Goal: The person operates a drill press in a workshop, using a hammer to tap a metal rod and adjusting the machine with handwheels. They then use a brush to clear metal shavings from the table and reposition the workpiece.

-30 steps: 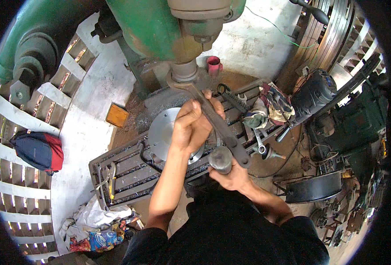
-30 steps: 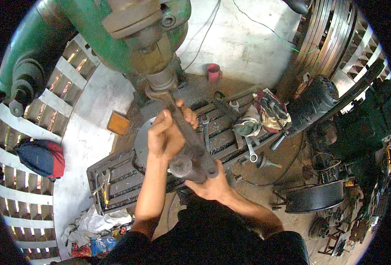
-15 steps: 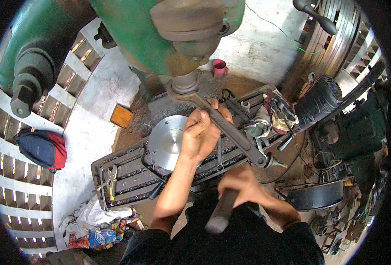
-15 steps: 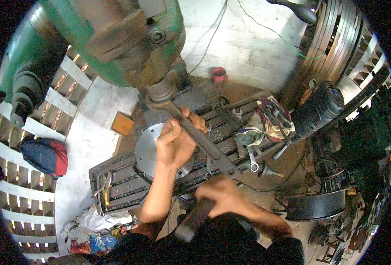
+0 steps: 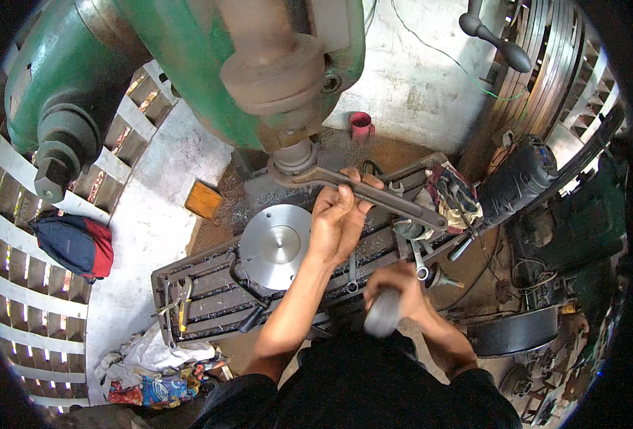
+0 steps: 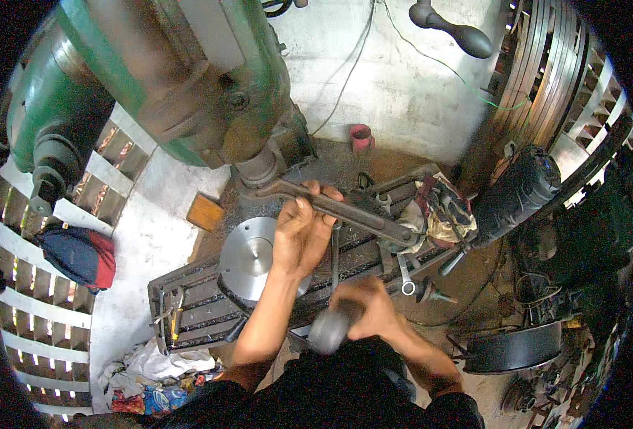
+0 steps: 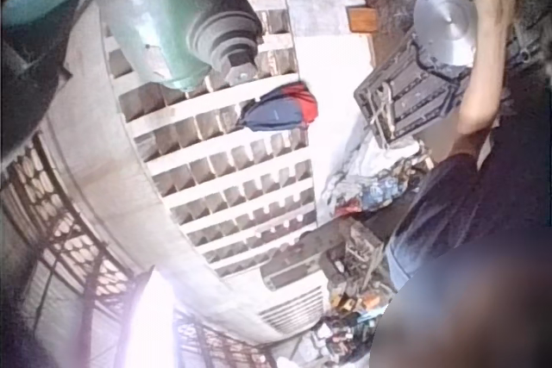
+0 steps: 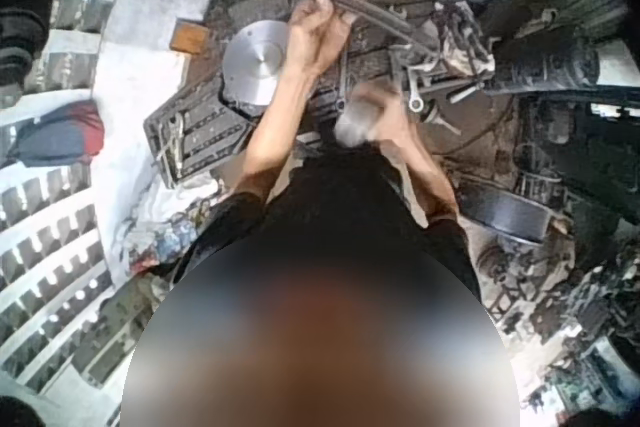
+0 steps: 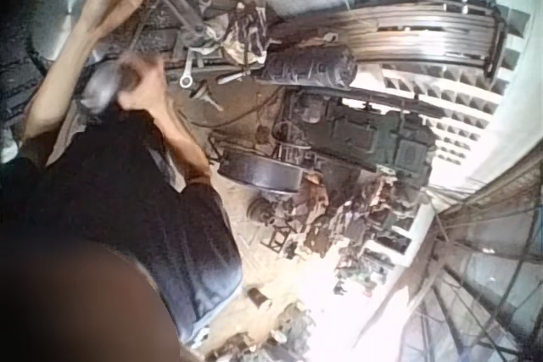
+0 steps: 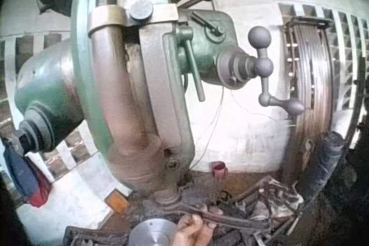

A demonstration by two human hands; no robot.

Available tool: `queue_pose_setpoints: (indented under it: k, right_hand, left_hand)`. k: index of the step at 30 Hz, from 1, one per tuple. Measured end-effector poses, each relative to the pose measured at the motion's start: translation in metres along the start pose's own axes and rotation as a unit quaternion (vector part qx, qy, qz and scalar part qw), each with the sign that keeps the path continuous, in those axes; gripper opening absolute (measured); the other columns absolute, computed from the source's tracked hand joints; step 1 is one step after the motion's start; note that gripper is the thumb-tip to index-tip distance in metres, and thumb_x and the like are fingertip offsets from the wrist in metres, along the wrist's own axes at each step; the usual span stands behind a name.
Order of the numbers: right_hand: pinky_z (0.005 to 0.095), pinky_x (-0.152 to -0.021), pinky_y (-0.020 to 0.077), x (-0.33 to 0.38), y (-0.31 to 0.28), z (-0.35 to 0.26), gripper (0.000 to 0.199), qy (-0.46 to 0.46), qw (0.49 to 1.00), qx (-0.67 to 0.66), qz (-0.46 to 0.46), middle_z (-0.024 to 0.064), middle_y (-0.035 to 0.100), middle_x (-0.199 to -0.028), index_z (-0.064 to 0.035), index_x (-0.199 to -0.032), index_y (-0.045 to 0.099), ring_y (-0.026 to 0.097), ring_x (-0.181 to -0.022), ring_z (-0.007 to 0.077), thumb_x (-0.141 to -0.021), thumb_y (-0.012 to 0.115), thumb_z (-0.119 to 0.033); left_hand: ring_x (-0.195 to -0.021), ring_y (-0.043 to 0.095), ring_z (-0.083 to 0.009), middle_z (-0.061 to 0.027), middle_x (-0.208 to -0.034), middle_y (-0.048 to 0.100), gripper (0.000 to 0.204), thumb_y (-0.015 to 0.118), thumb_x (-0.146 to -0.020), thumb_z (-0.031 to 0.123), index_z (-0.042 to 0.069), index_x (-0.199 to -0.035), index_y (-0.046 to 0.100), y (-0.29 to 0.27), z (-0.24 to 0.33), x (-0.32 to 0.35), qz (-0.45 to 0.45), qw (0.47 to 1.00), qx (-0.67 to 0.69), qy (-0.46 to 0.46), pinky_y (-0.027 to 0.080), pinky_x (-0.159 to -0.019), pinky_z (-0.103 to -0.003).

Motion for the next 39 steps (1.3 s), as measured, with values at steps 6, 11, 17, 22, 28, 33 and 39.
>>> queue_pose_setpoints:
  k: [6,11,17,22,28,33,39]
  right_hand:
    - [0.0291,-0.059,0.0466,0.012,-0.061,0.085,0.012,0.258,0.913,-0.130,0.288,0.0042,0.059,-0.066,-0.0039,-0.081,0.059,0.058,-0.062,0.0122,-0.075,0.070,-0.006]
    - [0.0271,-0.049,0.0447,-0.009,-0.072,0.019,0.017,-0.200,0.945,0.006,0.257,0.0011,0.053,-0.053,-0.0039,-0.071,0.056,0.053,-0.046,0.0165,-0.073,0.072,-0.008]
    - [0.0255,-0.053,0.0442,-0.014,-0.106,0.118,0.019,0.101,0.899,-0.145,0.400,0.0035,0.056,-0.066,-0.0027,-0.076,0.052,0.054,-0.059,0.0122,-0.072,0.069,0.005]
    - [0.0268,-0.048,0.0394,-0.037,-0.104,0.145,0.019,0.084,0.895,-0.232,0.373,0.0052,0.053,-0.065,-0.0024,-0.075,0.050,0.052,-0.058,0.0117,-0.073,0.068,0.002]
    - [0.0276,-0.045,0.0381,-0.071,-0.120,0.108,0.011,-0.288,0.872,-0.251,0.306,0.0044,0.051,-0.060,-0.0033,-0.083,0.054,0.048,-0.051,0.0117,-0.077,0.062,0.002]
    - [0.0295,-0.039,0.0333,-0.092,-0.123,0.198,0.015,0.170,0.924,-0.079,0.333,0.0018,0.052,-0.057,-0.0023,-0.082,0.053,0.045,-0.040,0.0130,-0.079,0.064,-0.012]
    - [0.0322,-0.040,0.0315,-0.030,-0.069,0.169,0.023,0.078,0.823,-0.529,0.191,0.0050,0.041,-0.053,-0.0073,-0.073,0.042,0.036,-0.040,0.0172,-0.076,0.064,-0.002]
  left_hand:
    - [-0.111,0.054,-0.0233,-0.0153,-0.112,0.059,0.025,0.054,-0.096,0.025,0.005,-0.110,0.052,-0.006,-0.008,-0.015,0.018,1.000,-0.007,0.021,0.039,-0.102,-0.041]
    - [-0.108,0.057,-0.0242,-0.0156,-0.115,0.059,0.025,0.053,-0.096,0.025,0.004,-0.110,0.052,-0.010,-0.007,-0.023,0.046,0.996,-0.058,0.052,0.044,-0.098,-0.043]
    - [-0.111,0.056,-0.0260,-0.0180,-0.119,0.057,0.027,0.054,-0.095,0.025,0.003,-0.111,0.050,-0.006,-0.004,-0.034,0.055,0.991,-0.085,0.088,0.045,-0.099,-0.043]
    - [-0.113,0.055,-0.0266,-0.0189,-0.121,0.055,0.030,0.054,-0.095,0.026,0.002,-0.114,0.049,-0.014,-0.002,-0.045,0.083,0.983,-0.117,0.117,0.044,-0.101,-0.043]
    - [-0.119,0.051,-0.0284,-0.0211,-0.126,0.053,0.031,0.054,-0.095,0.023,0.001,-0.116,0.049,-0.017,0.004,-0.055,0.094,0.977,-0.098,0.163,0.042,-0.106,-0.045]
    - [-0.121,0.048,-0.0269,-0.0186,-0.122,0.052,0.028,0.048,-0.098,0.018,-0.003,-0.118,0.048,-0.035,0.017,-0.069,0.193,0.956,-0.092,0.203,0.040,-0.108,-0.046]
    - [-0.112,0.054,-0.0254,-0.0174,-0.116,0.057,0.034,0.044,-0.100,0.024,-0.004,-0.120,0.045,-0.023,0.008,-0.046,0.134,0.957,-0.188,0.178,0.045,-0.097,-0.043]
Point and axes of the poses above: each hand's wrist, its own x-axis away from the middle knuckle, its own y-axis out of the palm, z = x × y, the point moved 10 cm from there along -x, towards the middle knuckle
